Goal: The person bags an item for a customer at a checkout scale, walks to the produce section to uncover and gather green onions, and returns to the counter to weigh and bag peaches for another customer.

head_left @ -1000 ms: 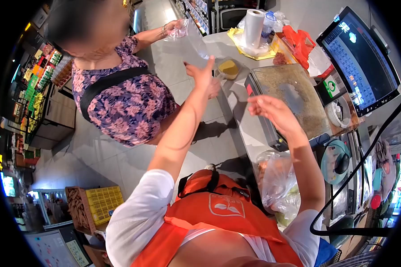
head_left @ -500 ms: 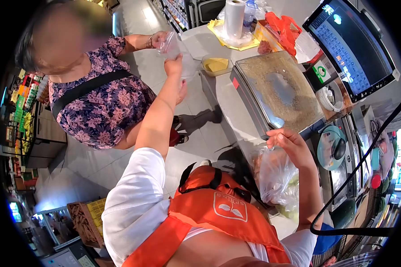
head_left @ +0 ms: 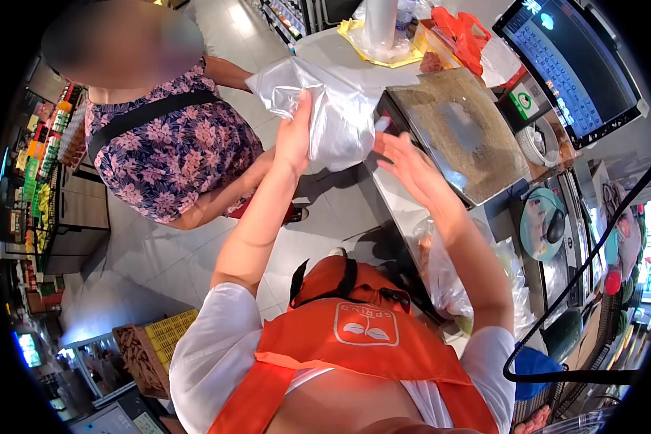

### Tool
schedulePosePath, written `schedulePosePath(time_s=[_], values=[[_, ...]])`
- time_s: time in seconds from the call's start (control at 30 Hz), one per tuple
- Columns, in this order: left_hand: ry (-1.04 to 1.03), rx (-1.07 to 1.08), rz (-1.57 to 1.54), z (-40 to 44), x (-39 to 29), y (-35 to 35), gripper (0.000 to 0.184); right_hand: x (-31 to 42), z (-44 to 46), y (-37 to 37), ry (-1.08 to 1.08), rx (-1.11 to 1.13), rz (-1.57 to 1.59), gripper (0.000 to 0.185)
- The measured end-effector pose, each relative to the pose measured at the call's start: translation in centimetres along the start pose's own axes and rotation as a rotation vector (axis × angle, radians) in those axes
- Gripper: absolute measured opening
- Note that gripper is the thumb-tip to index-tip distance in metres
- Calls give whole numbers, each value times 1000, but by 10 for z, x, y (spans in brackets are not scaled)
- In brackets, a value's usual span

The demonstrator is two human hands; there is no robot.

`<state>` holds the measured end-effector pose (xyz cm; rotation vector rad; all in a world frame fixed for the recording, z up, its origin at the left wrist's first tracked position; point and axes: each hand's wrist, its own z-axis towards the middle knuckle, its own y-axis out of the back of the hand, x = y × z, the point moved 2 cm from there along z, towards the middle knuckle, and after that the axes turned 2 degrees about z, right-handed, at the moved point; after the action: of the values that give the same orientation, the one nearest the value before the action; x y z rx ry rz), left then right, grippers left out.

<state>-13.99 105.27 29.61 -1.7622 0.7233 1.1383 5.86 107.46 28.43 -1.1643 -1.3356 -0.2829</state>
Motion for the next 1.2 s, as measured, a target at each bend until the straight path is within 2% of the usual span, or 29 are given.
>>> schedulePosePath(time_s=[0.1, 0.13, 0.23, 0.27, 0.3, 0.37, 0.47, 0.57, 0.63, 0.7, 0.8, 0.87, 0.9, 0.93, 0.97, 1.0, 1.03, 1.1, 1.17, 1.2], values=[[-34, -39, 64, -15, 15, 4, 55, -13, 19, -2, 15, 187, -65, 39], [-36, -5, 28, -13, 26, 11, 53, -11, 16, -9, -4, 140, -119, 32], [19, 6, -15, -2, 63, 28, 51, -19, 24, -2, -76, 273, -118, 21], [128, 27, -71, 3, 83, 39, 49, -17, 20, -5, -97, 151, -99, 17], [177, -5, -180, 1, 94, 42, 45, -22, 22, 1, -92, 106, -227, 17], [333, -89, -167, 6, 136, 76, 41, -36, 28, 19, -75, 12, -480, 16], [292, -432, -67, -17, 143, 87, 28, -55, 28, 41, 77, -137, -475, 14], [-448, -297, 504, -54, 124, 59, 30, -70, 27, 36, 164, -253, -410, 19], [-297, 140, 558, -61, 130, 41, 32, -85, 22, 20, 140, -272, -477, 27], [-43, 316, 231, -69, 124, 17, 24, -95, 23, 13, -27, -184, -336, 31], [110, 495, 136, -59, 133, 38, 19, -103, 22, 8, -229, -81, -224, 37], [247, 338, -232, -59, 132, 54, 13, -99, 21, 19, -287, -51, -272, 40], [309, 256, -414, -59, 130, 64, 11, -91, 25, 33, -214, -5, -771, 40], [307, 272, -690, -50, 139, 86, 10, -84, 33, 50, -120, 45, -1264, 41], [364, 187, -892, -50, 143, 109, 10, -86, 41, 65, 71, -116, -1487, 45], [339, 160, -888, -54, 139, 130, 11, -92, 54, 95, 106, -251, -1306, 42], [338, 323, -1023, -48, 153, 160, 10, -90, 54, 105, 159, -333, -673, 33], [207, -296, -663, -61, 155, 178, 11, -67, 61, 91, -87, -511, 224, 20], [46, -330, -342, -76, 200, 202, 10, -82, 73, 100, -264, -107, 265, 16], [133, -317, 62, -78, 220, 210, 30, -89, 77, 101, -346, 97, 291, 16]])
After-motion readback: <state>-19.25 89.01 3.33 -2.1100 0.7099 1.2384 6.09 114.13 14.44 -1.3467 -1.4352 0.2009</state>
